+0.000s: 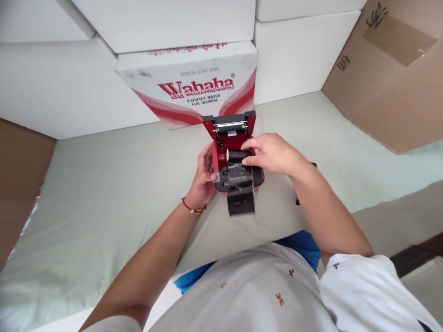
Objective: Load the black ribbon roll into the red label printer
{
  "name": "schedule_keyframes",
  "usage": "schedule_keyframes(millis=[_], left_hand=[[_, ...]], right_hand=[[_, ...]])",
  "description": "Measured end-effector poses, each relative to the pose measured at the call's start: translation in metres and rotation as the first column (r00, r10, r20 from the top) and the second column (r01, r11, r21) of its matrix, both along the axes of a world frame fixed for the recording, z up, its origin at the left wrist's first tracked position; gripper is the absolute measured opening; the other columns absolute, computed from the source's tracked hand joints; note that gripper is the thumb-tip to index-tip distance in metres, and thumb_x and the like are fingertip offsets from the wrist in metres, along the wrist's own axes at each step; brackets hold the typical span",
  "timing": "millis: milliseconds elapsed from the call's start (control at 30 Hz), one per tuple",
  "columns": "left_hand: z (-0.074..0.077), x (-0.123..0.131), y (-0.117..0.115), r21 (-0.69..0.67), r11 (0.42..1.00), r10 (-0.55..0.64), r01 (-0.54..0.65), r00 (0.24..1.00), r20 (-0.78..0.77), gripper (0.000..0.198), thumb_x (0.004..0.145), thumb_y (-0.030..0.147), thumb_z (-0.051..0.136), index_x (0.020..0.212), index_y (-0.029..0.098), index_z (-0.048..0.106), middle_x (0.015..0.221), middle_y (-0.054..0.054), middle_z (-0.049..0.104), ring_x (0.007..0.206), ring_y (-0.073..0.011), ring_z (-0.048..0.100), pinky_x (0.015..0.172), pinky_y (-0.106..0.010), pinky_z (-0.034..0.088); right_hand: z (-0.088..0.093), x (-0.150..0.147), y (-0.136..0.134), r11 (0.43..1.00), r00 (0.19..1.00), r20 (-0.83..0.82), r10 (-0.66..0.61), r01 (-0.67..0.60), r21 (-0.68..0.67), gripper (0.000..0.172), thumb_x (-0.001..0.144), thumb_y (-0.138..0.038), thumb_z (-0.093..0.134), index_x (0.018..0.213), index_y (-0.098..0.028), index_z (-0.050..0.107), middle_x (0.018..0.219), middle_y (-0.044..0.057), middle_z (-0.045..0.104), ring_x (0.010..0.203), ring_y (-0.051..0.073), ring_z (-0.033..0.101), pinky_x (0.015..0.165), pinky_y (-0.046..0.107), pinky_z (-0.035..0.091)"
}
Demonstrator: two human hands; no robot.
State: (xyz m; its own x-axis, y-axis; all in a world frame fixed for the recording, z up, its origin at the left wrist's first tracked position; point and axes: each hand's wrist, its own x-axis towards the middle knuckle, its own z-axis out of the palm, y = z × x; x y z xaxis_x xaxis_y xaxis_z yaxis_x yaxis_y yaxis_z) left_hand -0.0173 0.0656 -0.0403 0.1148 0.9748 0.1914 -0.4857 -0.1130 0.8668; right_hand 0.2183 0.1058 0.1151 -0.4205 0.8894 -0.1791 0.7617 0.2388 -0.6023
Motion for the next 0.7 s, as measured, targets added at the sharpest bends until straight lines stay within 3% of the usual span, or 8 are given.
schedule_keyframes(millis=[100, 267, 367, 400, 467, 567, 700], left_hand=[[-0.001, -0.001, 0.0, 0.001, 1.0, -0.003, 0.003, 1.0, -0.01, 0.097, 0.068, 0.056, 0.099, 0.154, 0.042, 0.057, 0.176, -0.003, 0.049, 0.168, -0.0373, 0.039, 0.14, -0.056, 0.032], [-0.005, 0.003, 0.0, 0.034, 0.999, 0.016, -0.014, 0.999, -0.043, 0.095, 0.073, 0.06, 0.095, 0.156, 0.041, 0.054, 0.175, -0.004, 0.049, 0.165, -0.0375, 0.042, 0.136, -0.055, 0.037], [-0.002, 0.007, -0.011, 0.174, 0.971, 0.196, -0.164, 0.963, -0.187, 0.075, 0.091, 0.066, 0.077, 0.157, 0.038, 0.053, 0.169, -0.007, 0.051, 0.159, -0.0353, 0.048, 0.132, -0.054, 0.043], [0.001, 0.009, -0.017, 0.267, 0.932, 0.315, -0.245, 0.912, -0.261, 0.065, 0.099, 0.064, 0.067, 0.156, 0.036, 0.054, 0.166, -0.008, 0.052, 0.157, -0.0343, 0.049, 0.131, -0.055, 0.044], [0.01, 0.011, -0.031, 0.507, 0.785, 0.584, -0.356, 0.697, -0.415, 0.047, 0.108, 0.048, 0.055, 0.152, 0.032, 0.059, 0.156, -0.011, 0.056, 0.156, -0.0334, 0.048, 0.134, -0.059, 0.039], [0.024, 0.016, -0.049, 0.779, 0.581, 0.778, -0.235, 0.44, -0.448, 0.045, 0.103, 0.025, 0.056, 0.147, 0.031, 0.064, 0.138, -0.01, 0.063, 0.142, -0.0312, 0.058, 0.125, -0.056, 0.048], [0.034, 0.027, -0.059, 0.876, 0.479, 0.837, -0.06, 0.333, -0.435, 0.043, 0.095, 0.018, 0.064, 0.136, 0.027, 0.072, 0.116, -0.009, 0.071, 0.122, -0.0286, 0.065, 0.111, -0.048, 0.052]], right_hand=[[-0.01, -0.026, 0.007, 0.987, 0.971, 0.237, -0.021, -0.018, 0.161, 0.034, 0.092, -0.027, 0.078, 0.125, -0.029, 0.087, 0.095, 0.002, 0.082, 0.084, 0.021, 0.071, 0.075, 0.033, 0.051], [-0.014, -0.046, 0.008, 0.966, 0.89, 0.441, -0.114, -0.005, 0.26, 0.041, 0.095, -0.025, 0.072, 0.133, -0.033, 0.085, 0.116, 0.009, 0.086, 0.102, 0.032, 0.076, 0.077, 0.039, 0.053], [-0.014, -0.054, 0.01, 0.966, 0.866, 0.479, -0.144, 0.017, 0.259, 0.045, 0.098, -0.025, 0.068, 0.14, -0.031, 0.082, 0.121, 0.013, 0.085, 0.107, 0.037, 0.078, 0.079, 0.042, 0.054], [-0.014, -0.056, 0.011, 0.966, 0.858, 0.491, -0.15, 0.021, 0.257, 0.046, 0.098, -0.025, 0.068, 0.141, -0.03, 0.081, 0.121, 0.015, 0.084, 0.108, 0.037, 0.078, 0.079, 0.042, 0.053], [-0.014, -0.058, 0.012, 0.967, 0.851, 0.503, -0.148, 0.018, 0.253, 0.047, 0.097, -0.024, 0.068, 0.143, -0.028, 0.08, 0.122, 0.017, 0.084, 0.109, 0.038, 0.078, 0.08, 0.042, 0.053], [-0.013, -0.053, 0.012, 0.973, 0.911, 0.402, -0.094, -0.003, 0.233, 0.047, 0.098, -0.027, 0.071, 0.145, -0.025, 0.079, 0.115, 0.015, 0.085, 0.104, 0.034, 0.077, 0.081, 0.04, 0.051], [-0.011, -0.028, 0.008, 0.993, 1.0, -0.029, -0.005, 0.009, 0.118, 0.032, 0.098, -0.031, 0.072, 0.124, -0.02, 0.086, 0.083, 0.003, 0.079, 0.076, 0.021, 0.07, 0.076, 0.033, 0.05]])
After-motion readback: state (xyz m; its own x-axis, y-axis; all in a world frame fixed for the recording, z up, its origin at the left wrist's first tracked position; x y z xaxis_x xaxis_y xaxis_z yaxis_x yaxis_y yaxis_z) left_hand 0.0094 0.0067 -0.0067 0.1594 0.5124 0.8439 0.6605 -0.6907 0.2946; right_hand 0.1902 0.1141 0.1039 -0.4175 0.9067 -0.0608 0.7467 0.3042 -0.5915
